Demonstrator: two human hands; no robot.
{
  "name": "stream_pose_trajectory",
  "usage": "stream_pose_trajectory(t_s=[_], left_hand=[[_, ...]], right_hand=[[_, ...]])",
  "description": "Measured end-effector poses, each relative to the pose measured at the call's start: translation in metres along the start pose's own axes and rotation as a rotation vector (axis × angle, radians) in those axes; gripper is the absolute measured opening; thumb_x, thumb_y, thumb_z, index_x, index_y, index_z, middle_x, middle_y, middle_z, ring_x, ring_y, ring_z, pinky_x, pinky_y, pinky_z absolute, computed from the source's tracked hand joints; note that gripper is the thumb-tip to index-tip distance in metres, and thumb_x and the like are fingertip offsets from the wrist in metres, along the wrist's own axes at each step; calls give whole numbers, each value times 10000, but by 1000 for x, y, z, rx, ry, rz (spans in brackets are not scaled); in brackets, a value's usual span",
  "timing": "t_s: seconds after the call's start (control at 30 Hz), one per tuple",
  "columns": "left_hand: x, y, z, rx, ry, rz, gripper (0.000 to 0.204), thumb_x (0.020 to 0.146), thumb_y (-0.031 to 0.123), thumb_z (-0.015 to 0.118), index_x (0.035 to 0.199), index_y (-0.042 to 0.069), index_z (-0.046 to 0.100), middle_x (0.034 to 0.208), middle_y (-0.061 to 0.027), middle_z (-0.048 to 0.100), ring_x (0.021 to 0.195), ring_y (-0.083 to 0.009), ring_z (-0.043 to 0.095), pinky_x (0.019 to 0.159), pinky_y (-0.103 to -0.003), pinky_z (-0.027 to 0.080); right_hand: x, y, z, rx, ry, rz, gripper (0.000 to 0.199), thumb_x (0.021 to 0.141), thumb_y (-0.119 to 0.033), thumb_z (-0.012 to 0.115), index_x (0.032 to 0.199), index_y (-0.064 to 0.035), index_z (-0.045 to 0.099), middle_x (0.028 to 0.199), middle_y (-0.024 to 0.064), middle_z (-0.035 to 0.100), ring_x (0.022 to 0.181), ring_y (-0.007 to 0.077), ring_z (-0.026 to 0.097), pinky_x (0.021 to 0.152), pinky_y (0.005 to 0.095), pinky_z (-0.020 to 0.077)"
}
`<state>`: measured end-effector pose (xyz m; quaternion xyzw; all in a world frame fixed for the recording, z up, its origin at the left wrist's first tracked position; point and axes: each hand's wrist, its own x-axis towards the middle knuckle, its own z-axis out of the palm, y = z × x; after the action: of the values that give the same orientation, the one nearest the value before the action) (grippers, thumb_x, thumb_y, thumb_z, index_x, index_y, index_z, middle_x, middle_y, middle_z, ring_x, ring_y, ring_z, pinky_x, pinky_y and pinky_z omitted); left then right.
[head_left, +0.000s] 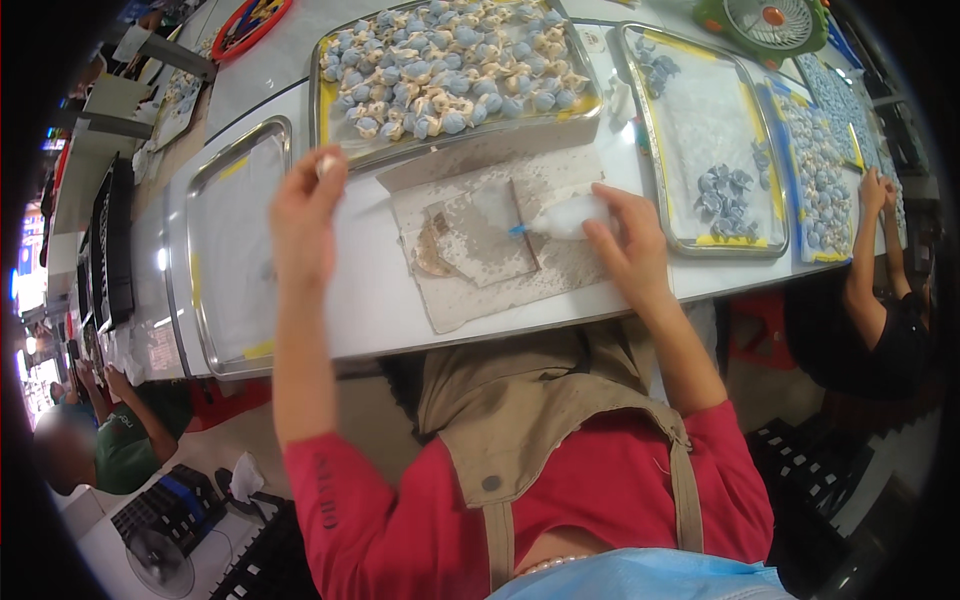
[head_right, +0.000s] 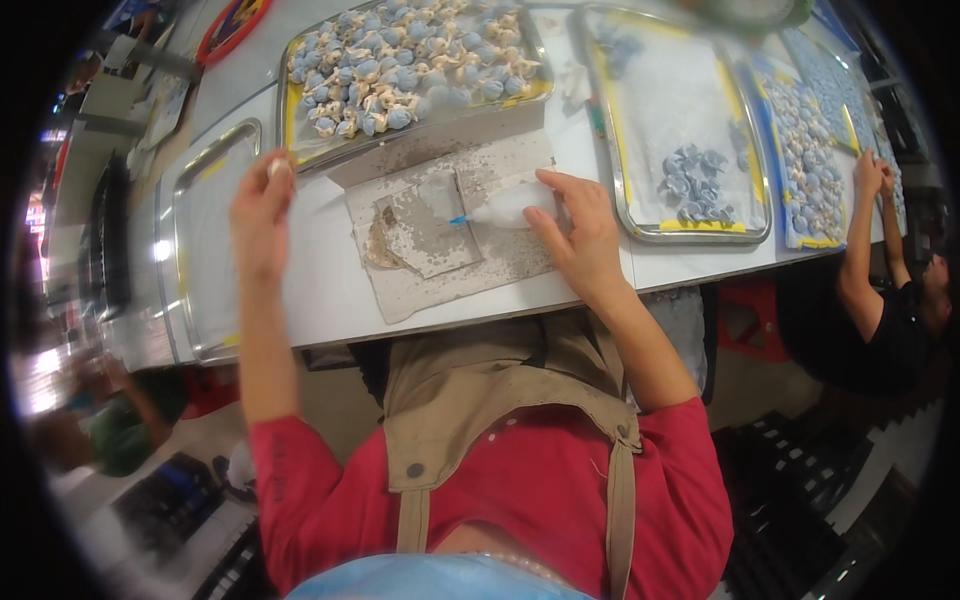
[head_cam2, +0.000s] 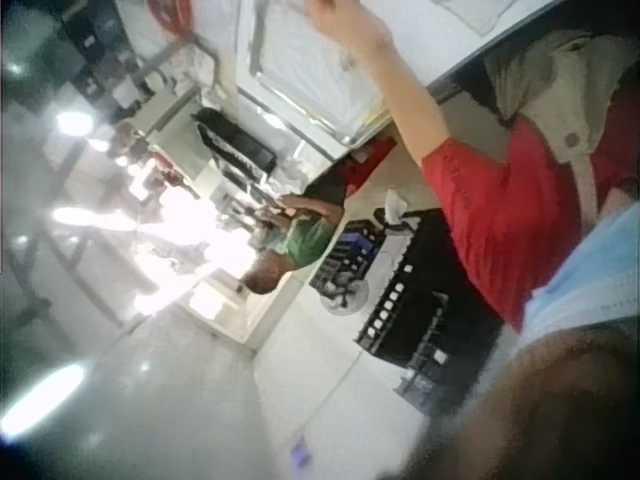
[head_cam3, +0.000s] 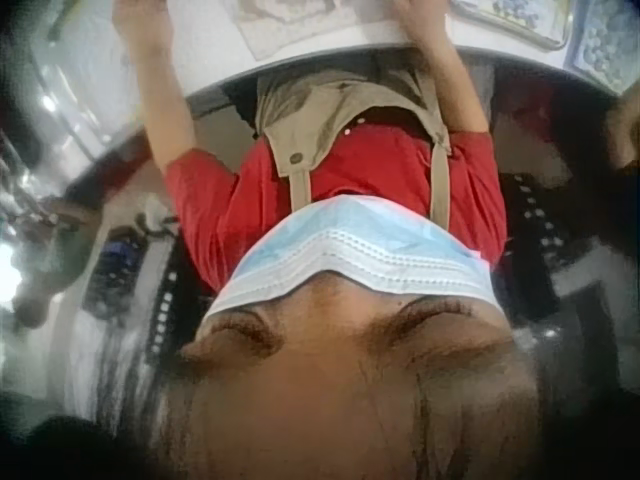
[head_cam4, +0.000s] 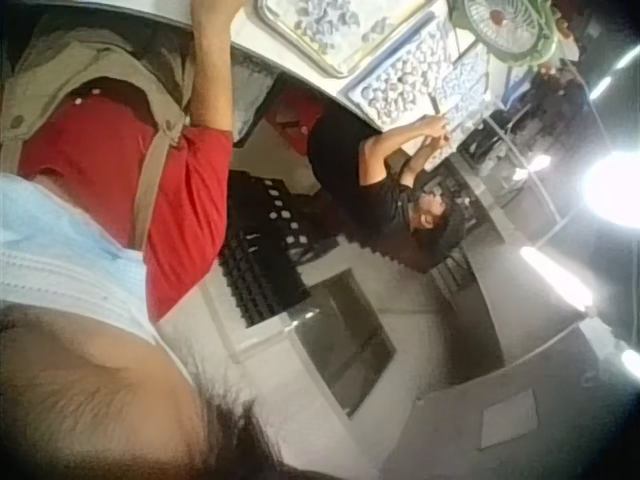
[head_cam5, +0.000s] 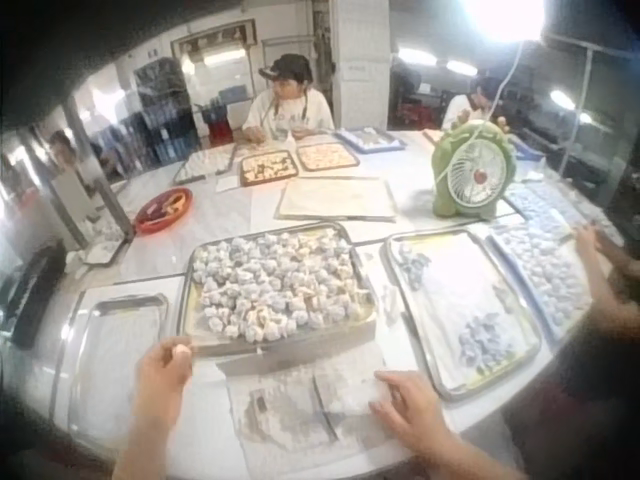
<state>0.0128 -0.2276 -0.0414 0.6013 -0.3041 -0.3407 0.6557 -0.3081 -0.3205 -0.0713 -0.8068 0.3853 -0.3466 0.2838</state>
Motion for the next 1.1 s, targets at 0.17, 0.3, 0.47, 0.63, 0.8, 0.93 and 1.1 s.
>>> stream_pose_trajectory(t_s=[0.17, 0.3, 0.47, 0.63, 0.8, 0.93, 1.1], left_hand=[[-108, -20, 46, -409, -244, -404, 314, 866, 126, 582, 1155, 17, 525, 998, -59, 561, 791, -104, 542, 637, -175, 441], [-152, -27, 85, -313, -331, -451, 282, 871, 31, 538, 1151, 4, 529, 1125, -73, 500, 898, -141, 565, 717, -213, 463], [-157, -27, 93, -415, -357, -492, 341, 830, -26, 569, 1165, -7, 508, 1125, -94, 520, 909, -142, 569, 771, -241, 472], [-157, -35, 91, -353, -327, -426, 348, 828, -37, 577, 1161, -9, 478, 1083, -71, 532, 882, -93, 544, 762, -217, 458], [-160, -31, 93, -267, -295, -438, 340, 815, -39, 596, 1126, -20, 459, 1067, -85, 554, 875, -96, 558, 755, -217, 466], [-163, -30, 94, -278, -288, -433, 341, 807, -58, 599, 1118, -25, 463, 1018, -104, 574, 867, -106, 575, 731, -209, 475], [-164, -28, 95, -254, -287, -388, 342, 802, -68, 600, 1113, -36, 461, 991, -117, 579, 871, -120, 580, 750, -222, 484]], right_hand=[[1, -5, -7, -63, -100, -27, 386, 708, -154, 705, 1051, -34, 577, 930, 113, 571, 887, 262, 519, 751, 343, 428], [-4, -5, -8, -16, -250, 70, 341, 715, -115, 705, 1015, -24, 570, 949, 89, 571, 875, 186, 532, 739, 286, 432], [-23, -23, -17, 518, -150, 406, 276, 756, -97, 681, 978, -17, 540, 860, 37, 571, 752, 108, 538, 654, 227, 432], [-44, -38, -40, 630, -124, 317, 291, 767, -75, 678, 996, -5, 514, 866, 28, 572, 760, 73, 532, 663, 209, 437], [-51, -43, -47, 512, -101, 151, 304, 725, -82, 719, 949, 1, 530, 833, 42, 571, 722, 81, 534, 615, 212, 430], [-48, -44, -49, 332, -109, -23, 310, 691, -128, 757, 889, -1, 554, 756, 65, 561, 639, 117, 543, 548, 226, 417], [-46, -55, -50, 196, -118, -148, 317, 690, -157, 742, 863, 20, 543, 701, 77, 528, 578, 128, 477, 516, 236, 380]])
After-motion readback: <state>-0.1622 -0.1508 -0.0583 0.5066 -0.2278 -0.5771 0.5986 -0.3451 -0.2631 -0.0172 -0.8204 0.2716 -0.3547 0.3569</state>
